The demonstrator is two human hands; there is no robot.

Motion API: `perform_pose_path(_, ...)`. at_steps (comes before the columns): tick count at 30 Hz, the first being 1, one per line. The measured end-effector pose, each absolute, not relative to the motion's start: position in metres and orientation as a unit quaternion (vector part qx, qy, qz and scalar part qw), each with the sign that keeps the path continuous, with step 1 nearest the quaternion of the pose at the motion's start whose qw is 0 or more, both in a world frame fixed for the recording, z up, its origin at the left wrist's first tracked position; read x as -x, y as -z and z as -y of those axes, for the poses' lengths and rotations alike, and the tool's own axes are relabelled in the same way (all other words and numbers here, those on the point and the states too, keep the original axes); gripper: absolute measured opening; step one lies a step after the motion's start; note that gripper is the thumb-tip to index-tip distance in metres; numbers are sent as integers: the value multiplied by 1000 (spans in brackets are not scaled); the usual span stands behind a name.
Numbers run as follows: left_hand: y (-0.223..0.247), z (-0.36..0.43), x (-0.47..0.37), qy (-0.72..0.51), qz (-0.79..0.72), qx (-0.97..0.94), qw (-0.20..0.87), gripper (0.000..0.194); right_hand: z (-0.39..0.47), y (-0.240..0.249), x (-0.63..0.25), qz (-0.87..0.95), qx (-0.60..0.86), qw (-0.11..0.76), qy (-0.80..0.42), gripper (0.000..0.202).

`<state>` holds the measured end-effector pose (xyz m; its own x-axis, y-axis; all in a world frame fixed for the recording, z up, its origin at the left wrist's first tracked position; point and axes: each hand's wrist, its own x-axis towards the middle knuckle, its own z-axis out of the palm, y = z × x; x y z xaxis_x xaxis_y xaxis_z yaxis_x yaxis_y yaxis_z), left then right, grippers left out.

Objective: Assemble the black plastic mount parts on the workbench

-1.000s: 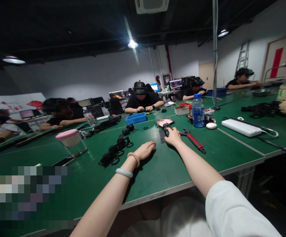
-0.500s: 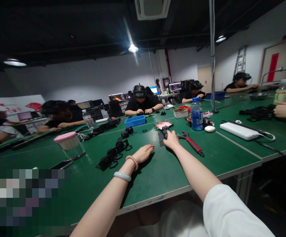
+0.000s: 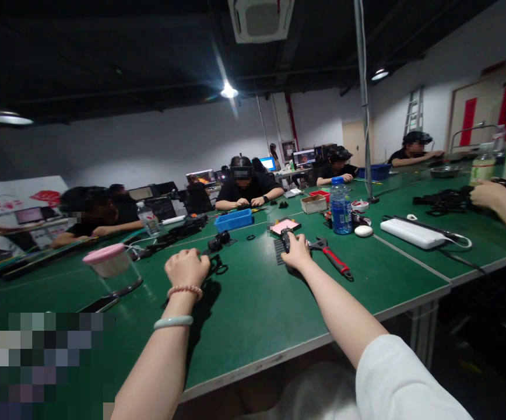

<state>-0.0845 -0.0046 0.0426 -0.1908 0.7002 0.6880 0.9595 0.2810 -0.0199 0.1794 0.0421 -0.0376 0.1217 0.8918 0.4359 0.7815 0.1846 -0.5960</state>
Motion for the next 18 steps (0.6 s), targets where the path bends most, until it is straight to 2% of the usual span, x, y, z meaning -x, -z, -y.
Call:
perform_pose_path(6,-35,-2,104,179,866,443,145,52,-30,30,-179,646,642,413,-29,68)
perform_pose_path(12,-33,-7,125,108,890,443,24,69,-26,27,-178,645,641,415,-23,67)
perform_pose_path(16,-40,-11,141,63,868,492,-26,59,-26,25,-176,645,645,409,-31,68)
perform_pose_path(18,-41,-12,146,-15,864,500,-61,51,-26,24,-176,643,646,410,-34,68)
